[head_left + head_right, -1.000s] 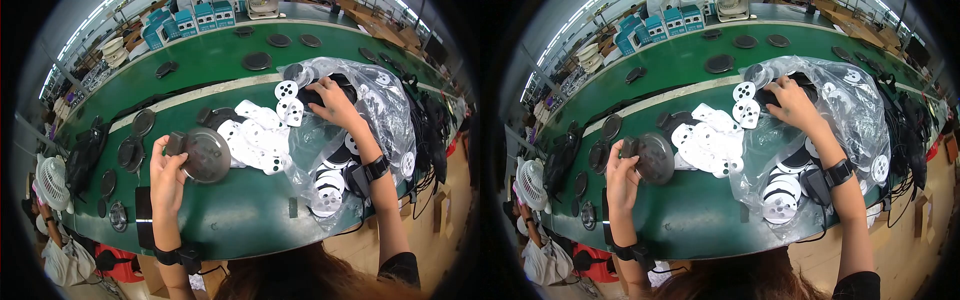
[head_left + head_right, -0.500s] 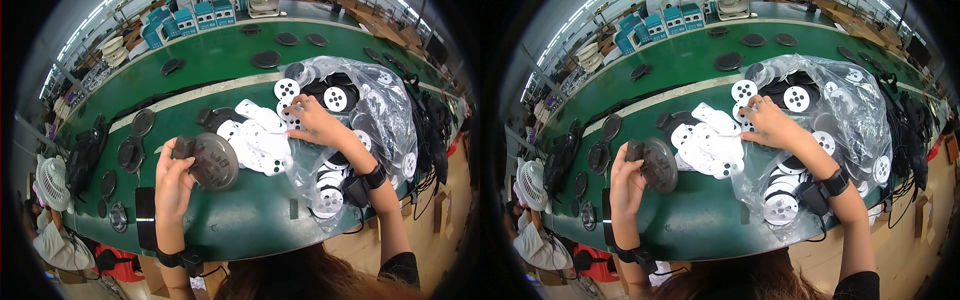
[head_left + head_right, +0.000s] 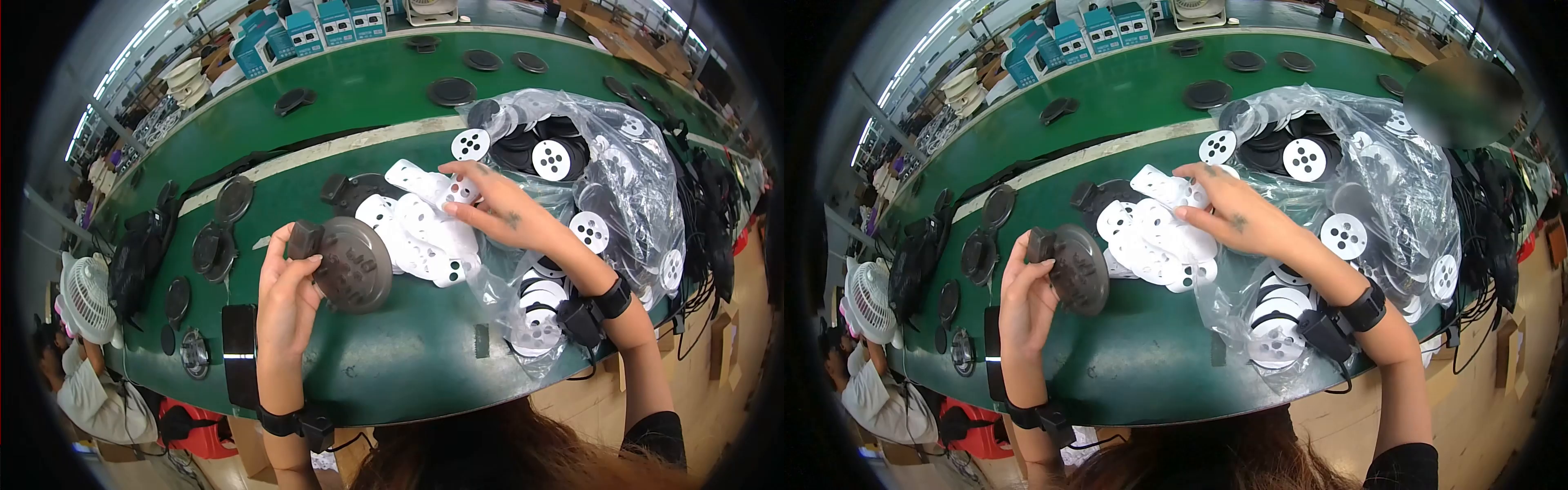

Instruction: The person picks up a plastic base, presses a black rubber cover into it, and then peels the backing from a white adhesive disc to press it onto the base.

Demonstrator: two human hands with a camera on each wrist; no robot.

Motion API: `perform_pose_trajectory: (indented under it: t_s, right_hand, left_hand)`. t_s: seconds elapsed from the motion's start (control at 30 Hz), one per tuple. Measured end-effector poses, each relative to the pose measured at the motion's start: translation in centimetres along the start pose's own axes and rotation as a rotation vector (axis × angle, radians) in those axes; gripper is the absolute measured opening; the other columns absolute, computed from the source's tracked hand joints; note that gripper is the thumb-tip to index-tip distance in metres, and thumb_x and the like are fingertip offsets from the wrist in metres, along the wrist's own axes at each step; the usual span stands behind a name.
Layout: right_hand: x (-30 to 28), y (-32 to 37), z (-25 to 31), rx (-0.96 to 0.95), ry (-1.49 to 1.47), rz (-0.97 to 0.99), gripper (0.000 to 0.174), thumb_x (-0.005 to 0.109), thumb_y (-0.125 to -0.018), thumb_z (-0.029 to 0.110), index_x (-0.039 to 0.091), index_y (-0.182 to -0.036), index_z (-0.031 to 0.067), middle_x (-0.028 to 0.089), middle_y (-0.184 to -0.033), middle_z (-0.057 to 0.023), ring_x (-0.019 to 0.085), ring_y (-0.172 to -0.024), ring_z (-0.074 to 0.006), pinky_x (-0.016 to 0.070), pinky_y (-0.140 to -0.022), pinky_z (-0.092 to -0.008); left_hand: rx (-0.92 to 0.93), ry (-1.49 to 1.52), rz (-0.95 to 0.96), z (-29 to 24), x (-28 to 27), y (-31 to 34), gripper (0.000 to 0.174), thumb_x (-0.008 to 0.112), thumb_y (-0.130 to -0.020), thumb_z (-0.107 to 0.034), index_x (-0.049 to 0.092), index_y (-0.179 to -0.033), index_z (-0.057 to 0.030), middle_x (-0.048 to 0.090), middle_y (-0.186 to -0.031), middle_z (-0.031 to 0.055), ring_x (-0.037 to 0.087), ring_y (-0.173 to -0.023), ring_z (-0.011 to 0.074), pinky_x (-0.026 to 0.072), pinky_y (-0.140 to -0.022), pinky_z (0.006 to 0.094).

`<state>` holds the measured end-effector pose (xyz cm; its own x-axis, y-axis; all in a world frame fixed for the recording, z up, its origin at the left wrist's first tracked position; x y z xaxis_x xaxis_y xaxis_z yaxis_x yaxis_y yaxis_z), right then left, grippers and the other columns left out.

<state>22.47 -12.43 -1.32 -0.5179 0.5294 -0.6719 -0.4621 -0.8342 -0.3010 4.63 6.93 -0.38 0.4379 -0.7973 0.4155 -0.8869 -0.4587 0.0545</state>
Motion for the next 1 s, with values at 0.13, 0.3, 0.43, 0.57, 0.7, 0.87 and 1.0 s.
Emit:
perform_pose_trajectory:
  t_s: [0.13,0.3,0.43,0.57,0.7,0.87,1.0]
  right_hand:
    - [0.9,0.2,0.5,0.101,-0.345,0.197,0.048,0.046,-0.095,0.028,0.034,-0.133,0.0027,0.054,-0.086,-0.0126,0.053,-0.08,-0.0166,0.0432,-0.075,-0.0294]
    - [-0.8,-0.4,0.7,0.061,-0.242,-0.036,0.04,0.044,-0.095,0.026,0.043,-0.128,0.0045,0.051,-0.084,-0.0084,0.05,-0.08,-0.0152,0.041,-0.076,-0.0275]
    - [-1.3,0.6,-3.5,-0.063,0.444,-0.167,0.032,0.058,-0.084,0.015,0.054,-0.114,0.0034,0.055,-0.101,-0.0178,0.053,-0.088,-0.0312,0.0434,-0.081,-0.0377]
    - [-1.5,0.6,-2.7,0.048,0.378,0.032,0.039,0.068,-0.076,0.014,0.055,-0.111,0.003,0.054,-0.108,-0.0158,0.051,-0.101,-0.0326,0.0407,-0.088,-0.0396]
    - [-1.7,0.3,-2.0,-0.059,0.421,-0.14,0.033,0.069,-0.074,0.011,0.057,-0.103,0.0022,0.056,-0.104,-0.0134,0.054,-0.095,-0.0287,0.0429,-0.083,-0.0361]
    - [-2.4,-0.2,-0.3,0.085,-0.195,-0.146,0.025,0.068,-0.076,0.005,0.056,-0.097,0.0045,0.054,-0.078,-0.0021,0.052,-0.071,-0.011,0.0433,-0.065,-0.0246]
    - [-3.6,-0.2,2.7,0.172,-0.463,-0.146,0.023,0.068,-0.08,0.009,0.058,-0.099,0.0009,0.057,-0.08,0.0015,0.053,-0.071,-0.0039,0.0419,-0.06,-0.0191]
  left_hand:
    - [-0.021,0.011,0.001,0.2,0.0,0.0,0.038,0.046,-0.082,0.003,0.038,-0.119,-0.0025,0.056,-0.104,0.0129,0.059,-0.096,0.0207,0.052,-0.08,0.0354]
    - [-0.022,0.039,-0.026,0.0,0.4,0.2,0.041,0.044,-0.08,0.003,0.038,-0.12,-0.0026,0.051,-0.106,0.011,0.057,-0.097,0.0201,0.0515,-0.082,0.0353]
    - [-0.05,0.061,0.009,-0.1,0.6,0.4,0.036,0.042,-0.081,-0.008,0.042,-0.117,-0.0028,0.05,-0.105,0.0098,0.056,-0.095,0.0196,0.0502,-0.081,0.0341]
    - [-0.1,0.125,0.101,0.2,0.6,0.5,0.033,0.041,-0.084,-0.021,0.046,-0.112,-0.0032,0.052,-0.101,0.0093,0.056,-0.092,0.0185,0.0484,-0.079,0.0311]
    - [-0.116,0.076,0.116,0.6,0.8,0.4,0.031,0.041,-0.087,-0.025,0.047,-0.109,-0.0036,0.054,-0.095,0.0085,0.057,-0.089,0.0174,0.0477,-0.077,0.0295]
    - [-0.203,-0.051,0.196,1.1,0.6,0.3,0.032,0.038,-0.093,-0.032,0.052,-0.091,-0.0043,0.055,-0.076,0.0051,0.056,-0.075,0.0129,0.0446,-0.067,0.0248]
    - [-0.136,-0.308,0.259,1.4,2.5,1.1,0.029,0.041,-0.095,-0.023,0.058,-0.088,-0.0013,0.054,-0.069,0.0026,0.053,-0.07,0.0091,0.0414,-0.066,0.0202]
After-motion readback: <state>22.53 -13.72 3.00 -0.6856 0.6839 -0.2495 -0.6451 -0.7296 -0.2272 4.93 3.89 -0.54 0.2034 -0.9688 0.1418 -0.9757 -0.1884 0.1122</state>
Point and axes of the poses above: each hand's wrist, its own y-axis away from the middle knuckle, its own x-axis out of the palm, z = x × y, the point moved 4 cm from there along -y, towards the middle knuckle
